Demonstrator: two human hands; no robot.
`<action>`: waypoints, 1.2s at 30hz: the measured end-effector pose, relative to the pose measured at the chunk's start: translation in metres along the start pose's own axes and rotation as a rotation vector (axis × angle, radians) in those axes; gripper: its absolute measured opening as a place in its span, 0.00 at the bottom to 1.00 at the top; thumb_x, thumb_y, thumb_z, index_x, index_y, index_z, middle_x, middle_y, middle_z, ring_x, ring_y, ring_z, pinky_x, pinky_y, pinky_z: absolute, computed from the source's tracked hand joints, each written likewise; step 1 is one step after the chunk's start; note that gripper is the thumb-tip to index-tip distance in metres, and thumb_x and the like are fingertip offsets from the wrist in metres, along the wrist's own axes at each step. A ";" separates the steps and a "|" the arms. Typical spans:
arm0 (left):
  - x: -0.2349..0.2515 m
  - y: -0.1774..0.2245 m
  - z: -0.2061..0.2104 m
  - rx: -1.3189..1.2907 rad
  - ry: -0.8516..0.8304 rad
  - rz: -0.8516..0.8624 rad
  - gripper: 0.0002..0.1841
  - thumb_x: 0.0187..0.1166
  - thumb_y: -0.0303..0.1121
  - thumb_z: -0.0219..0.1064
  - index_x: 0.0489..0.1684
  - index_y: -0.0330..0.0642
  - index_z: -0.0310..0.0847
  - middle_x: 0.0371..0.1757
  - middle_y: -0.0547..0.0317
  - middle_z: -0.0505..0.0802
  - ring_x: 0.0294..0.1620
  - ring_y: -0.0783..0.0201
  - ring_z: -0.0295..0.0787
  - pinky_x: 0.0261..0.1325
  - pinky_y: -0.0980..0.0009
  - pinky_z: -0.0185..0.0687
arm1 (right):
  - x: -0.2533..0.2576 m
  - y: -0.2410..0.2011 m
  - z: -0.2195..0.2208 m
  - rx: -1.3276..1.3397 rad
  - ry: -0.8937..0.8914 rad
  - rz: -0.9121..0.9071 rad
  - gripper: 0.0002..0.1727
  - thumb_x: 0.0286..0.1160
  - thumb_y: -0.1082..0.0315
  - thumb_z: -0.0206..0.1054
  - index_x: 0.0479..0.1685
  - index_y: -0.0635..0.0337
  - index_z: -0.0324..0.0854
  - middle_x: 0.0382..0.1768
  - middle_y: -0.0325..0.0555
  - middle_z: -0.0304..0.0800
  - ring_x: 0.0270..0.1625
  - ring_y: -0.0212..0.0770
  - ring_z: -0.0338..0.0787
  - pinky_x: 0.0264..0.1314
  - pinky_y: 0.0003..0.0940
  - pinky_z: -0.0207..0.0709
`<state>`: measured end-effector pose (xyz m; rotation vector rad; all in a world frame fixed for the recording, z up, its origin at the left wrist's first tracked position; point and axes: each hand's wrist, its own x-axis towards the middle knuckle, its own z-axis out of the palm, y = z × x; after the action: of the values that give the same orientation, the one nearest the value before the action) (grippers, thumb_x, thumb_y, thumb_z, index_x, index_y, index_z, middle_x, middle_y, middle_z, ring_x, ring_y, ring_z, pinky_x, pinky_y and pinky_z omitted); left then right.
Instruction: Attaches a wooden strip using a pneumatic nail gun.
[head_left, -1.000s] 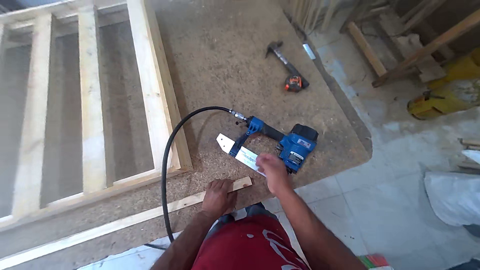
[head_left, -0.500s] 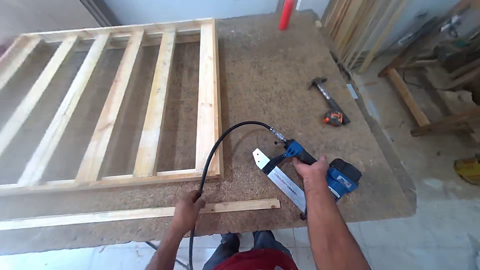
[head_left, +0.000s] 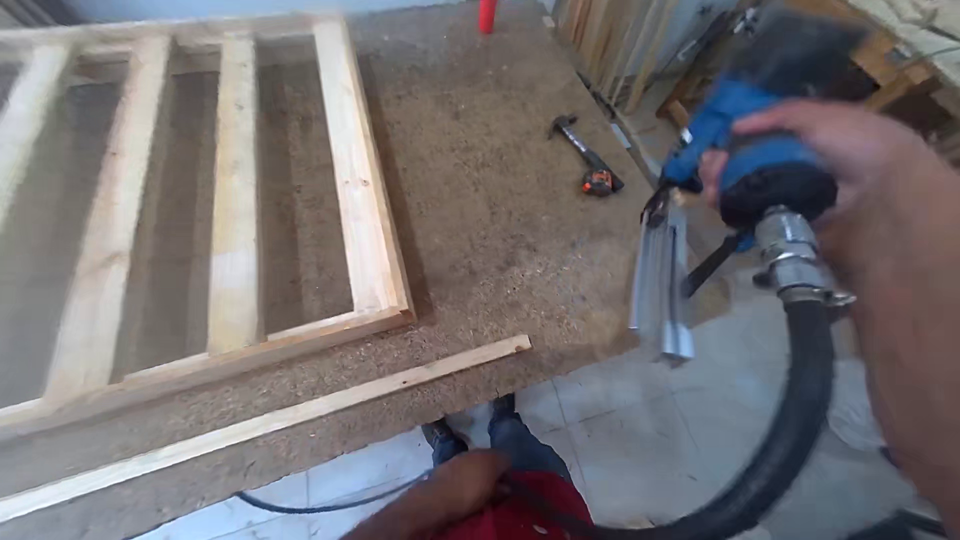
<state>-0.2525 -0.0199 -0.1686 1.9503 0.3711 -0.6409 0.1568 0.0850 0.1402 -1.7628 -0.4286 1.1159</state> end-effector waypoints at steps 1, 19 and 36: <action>0.032 0.019 0.006 0.070 -0.053 0.015 0.19 0.89 0.43 0.60 0.68 0.40 0.81 0.70 0.41 0.86 0.72 0.40 0.83 0.72 0.37 0.78 | 0.001 -0.010 -0.002 -0.103 -0.028 0.011 0.11 0.84 0.52 0.56 0.46 0.46 0.78 0.32 0.34 0.87 0.27 0.31 0.87 0.25 0.28 0.84; 0.080 -0.032 -0.100 0.360 0.782 -0.230 0.27 0.79 0.49 0.71 0.74 0.45 0.81 0.73 0.51 0.87 0.78 0.49 0.79 0.78 0.46 0.74 | -0.055 0.236 -0.078 -0.696 -0.229 0.034 0.15 0.71 0.48 0.78 0.44 0.47 0.87 0.21 0.40 0.91 0.20 0.40 0.89 0.26 0.39 0.88; 0.106 -0.052 -0.075 0.563 1.016 -0.167 0.20 0.80 0.42 0.67 0.62 0.40 0.88 0.59 0.47 0.94 0.58 0.43 0.91 0.60 0.47 0.86 | -0.046 0.265 -0.079 -0.946 -0.072 0.014 0.37 0.67 0.40 0.76 0.75 0.43 0.70 0.40 0.35 0.90 0.39 0.35 0.92 0.40 0.47 0.88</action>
<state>-0.1726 0.0686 -0.2421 2.7075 1.0660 0.2517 0.1489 -0.1142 -0.0567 -2.5240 -1.1211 1.0570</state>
